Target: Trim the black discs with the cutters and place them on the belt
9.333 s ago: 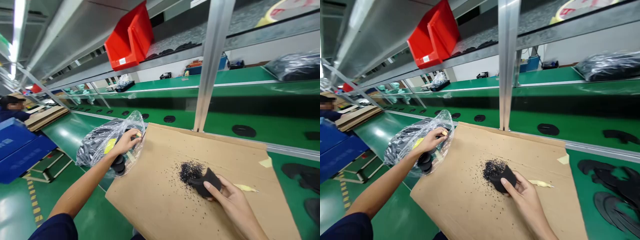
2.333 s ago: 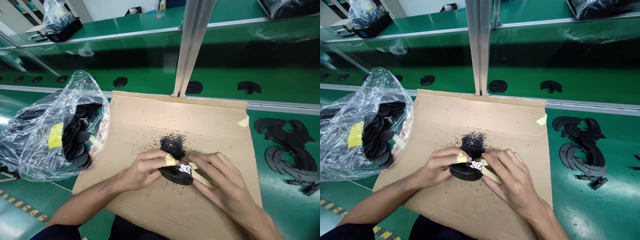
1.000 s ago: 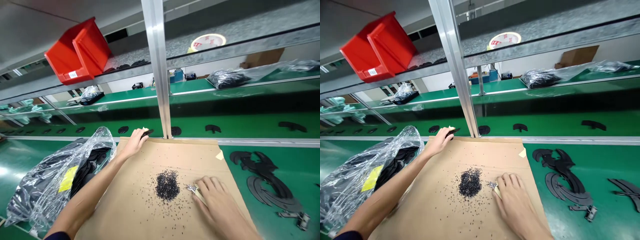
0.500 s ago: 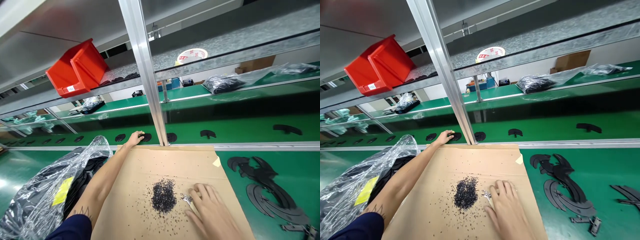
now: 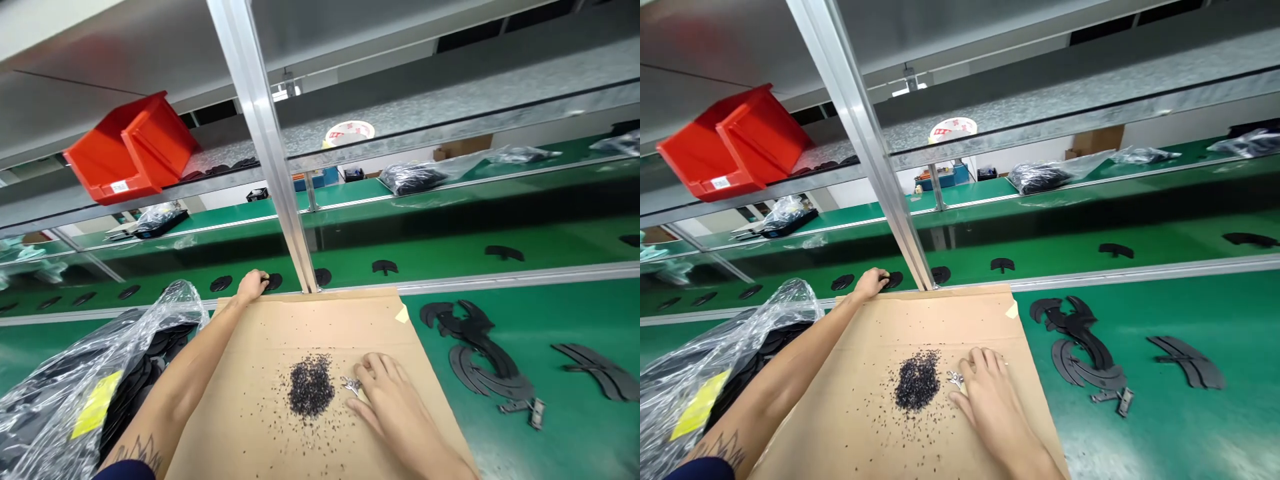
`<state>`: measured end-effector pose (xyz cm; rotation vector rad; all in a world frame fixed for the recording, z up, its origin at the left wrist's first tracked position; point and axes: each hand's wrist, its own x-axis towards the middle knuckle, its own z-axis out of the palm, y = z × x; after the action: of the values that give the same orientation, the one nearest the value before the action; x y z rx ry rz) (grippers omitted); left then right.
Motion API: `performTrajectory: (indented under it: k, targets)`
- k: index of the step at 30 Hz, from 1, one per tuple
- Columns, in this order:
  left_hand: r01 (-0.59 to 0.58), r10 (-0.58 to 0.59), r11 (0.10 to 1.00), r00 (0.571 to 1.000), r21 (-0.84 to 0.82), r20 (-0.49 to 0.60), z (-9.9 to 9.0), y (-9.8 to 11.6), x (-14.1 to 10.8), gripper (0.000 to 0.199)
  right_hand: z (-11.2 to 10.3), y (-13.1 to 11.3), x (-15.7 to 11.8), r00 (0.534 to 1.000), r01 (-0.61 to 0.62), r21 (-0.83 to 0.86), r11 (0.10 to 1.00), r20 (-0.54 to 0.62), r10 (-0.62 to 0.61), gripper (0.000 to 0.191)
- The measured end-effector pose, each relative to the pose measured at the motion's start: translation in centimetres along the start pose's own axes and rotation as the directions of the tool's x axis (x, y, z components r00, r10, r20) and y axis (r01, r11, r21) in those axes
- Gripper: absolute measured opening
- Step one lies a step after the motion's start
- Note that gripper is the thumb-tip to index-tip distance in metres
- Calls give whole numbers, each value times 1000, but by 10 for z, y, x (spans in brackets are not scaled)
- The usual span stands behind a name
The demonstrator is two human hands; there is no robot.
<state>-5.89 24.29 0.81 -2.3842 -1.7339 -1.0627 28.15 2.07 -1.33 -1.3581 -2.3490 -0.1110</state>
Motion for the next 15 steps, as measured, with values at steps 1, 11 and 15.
performTrajectory:
  k: [1, 11, 15]
  targets:
    - [-11, 11, 1000, 999, 5, -43, -3, 7, -2, 27, 0, -2, -1, 1000, -9, -12, 1000, 1, 9, 19]
    - [-382, 390, 920, 884, -83, 258, 48, 159, -9, 26, 3, -16, -5, 995, -89, -70, 994, 28, 91, 37]
    - [-346, 361, 932, 847, -111, 389, 110, 216, 26, 20, 4, -16, -5, 993, -103, -44, 994, 48, 105, 37]
